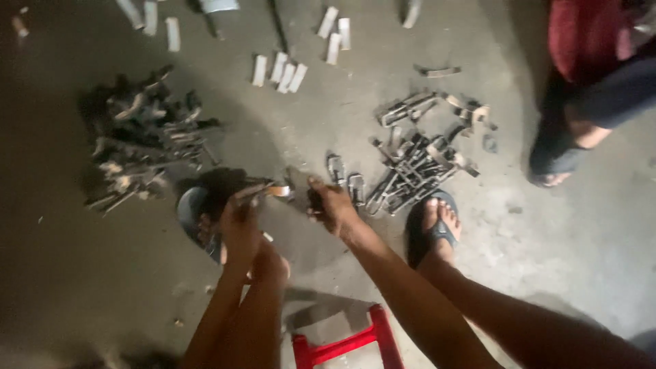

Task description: The person assembles metal components by hand, picking up small metal pieces and joining them together. They repeatedly handle the parts, aligning and fitting them, while another person's hands occasionally appear to sort nearby pieces.

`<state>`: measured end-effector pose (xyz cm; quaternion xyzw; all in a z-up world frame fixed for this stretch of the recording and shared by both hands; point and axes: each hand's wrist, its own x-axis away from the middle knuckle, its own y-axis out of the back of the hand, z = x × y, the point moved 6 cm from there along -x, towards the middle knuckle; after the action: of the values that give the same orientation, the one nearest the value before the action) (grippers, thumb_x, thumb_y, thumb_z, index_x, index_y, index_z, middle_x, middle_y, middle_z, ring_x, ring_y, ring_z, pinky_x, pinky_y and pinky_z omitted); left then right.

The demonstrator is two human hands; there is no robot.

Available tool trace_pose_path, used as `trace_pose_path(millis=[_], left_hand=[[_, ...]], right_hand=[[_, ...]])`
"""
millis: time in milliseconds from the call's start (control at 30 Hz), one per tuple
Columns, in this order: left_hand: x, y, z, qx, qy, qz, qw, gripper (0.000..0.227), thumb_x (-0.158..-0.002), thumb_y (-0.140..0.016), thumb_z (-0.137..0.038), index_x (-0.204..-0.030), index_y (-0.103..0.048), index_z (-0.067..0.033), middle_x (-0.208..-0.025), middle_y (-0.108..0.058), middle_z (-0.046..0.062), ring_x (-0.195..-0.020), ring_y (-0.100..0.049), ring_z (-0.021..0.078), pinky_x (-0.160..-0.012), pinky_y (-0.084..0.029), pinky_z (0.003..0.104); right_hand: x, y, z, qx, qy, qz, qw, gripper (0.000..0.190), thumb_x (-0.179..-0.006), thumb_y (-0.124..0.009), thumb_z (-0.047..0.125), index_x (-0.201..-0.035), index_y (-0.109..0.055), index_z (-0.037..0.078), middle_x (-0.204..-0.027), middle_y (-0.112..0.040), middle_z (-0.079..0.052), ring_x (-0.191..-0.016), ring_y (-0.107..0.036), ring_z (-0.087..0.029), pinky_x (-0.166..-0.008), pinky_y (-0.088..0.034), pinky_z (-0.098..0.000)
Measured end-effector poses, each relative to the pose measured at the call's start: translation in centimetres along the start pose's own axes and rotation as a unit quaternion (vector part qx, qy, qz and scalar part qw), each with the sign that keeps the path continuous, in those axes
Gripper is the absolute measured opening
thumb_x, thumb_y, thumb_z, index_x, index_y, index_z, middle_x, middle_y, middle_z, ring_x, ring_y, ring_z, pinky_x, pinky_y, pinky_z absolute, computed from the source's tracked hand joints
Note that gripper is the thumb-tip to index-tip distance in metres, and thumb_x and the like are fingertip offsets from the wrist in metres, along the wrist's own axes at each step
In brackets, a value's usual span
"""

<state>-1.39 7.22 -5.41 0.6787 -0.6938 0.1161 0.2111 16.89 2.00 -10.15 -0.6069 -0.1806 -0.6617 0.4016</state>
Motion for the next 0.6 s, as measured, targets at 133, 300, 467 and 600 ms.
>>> trace_pose_path(millis=[133,300,467,600], left_hand=[[0.6,-1.0,-3.3,0.08,-0.028,0.007,0.996,0.018,-0.084,-0.057,-0.007,-0.102,-0.054,-0.0032,-0.094,-0.06,0.008,-0.089,-0.056,0.0141,-0.084,-0.045,0.034],[0.5,0.3,0.5,0.047,0.004,-0.022,0.999,0.018,-0.082,-0.063,-0.01,-0.099,-0.057,-0.0076,-0.088,-0.06,0.005,-0.081,-0.058,0.0124,-0.075,-0.046,0.033],[0.5,0.3,1.9,0.279,0.129,-0.068,0.949,0.017,-0.08,-0.063,0.001,-0.092,-0.053,-0.0063,-0.082,-0.052,0.003,-0.071,-0.05,0.013,-0.069,-0.045,0.029],[-0.1,0.6,5.4,0.298,0.12,-0.052,0.946,0.016,-0.083,-0.06,-0.012,-0.089,-0.052,0.0008,-0.081,-0.053,0.013,-0.075,-0.051,0.0223,-0.074,-0.044,0.042]], right_hand=[[-0.4,7.9,9.4,0.369,0.241,-0.31,0.843,0.033,-0.078,-0.058,0.03,-0.07,-0.064,-0.002,-0.059,-0.061,-0.019,-0.056,-0.064,-0.033,-0.046,-0.049,-0.0427],[1.0,13.7,19.2,0.498,0.418,-0.461,0.604,0.033,-0.079,-0.064,0.034,-0.07,-0.062,0.002,-0.058,-0.059,-0.021,-0.057,-0.062,-0.038,-0.048,-0.049,-0.0432],[-4.2,21.8,22.9,0.535,0.314,-0.489,0.613,0.046,-0.069,-0.07,0.054,-0.059,-0.067,0.01,-0.051,-0.059,-0.013,-0.054,-0.063,-0.032,-0.046,-0.05,-0.0379],[-6.4,25.0,23.3,0.593,0.254,-0.523,0.558,0.055,-0.059,-0.075,0.064,-0.067,-0.068,0.01,-0.059,-0.062,-0.015,-0.058,-0.064,-0.03,-0.052,-0.053,-0.0366]])
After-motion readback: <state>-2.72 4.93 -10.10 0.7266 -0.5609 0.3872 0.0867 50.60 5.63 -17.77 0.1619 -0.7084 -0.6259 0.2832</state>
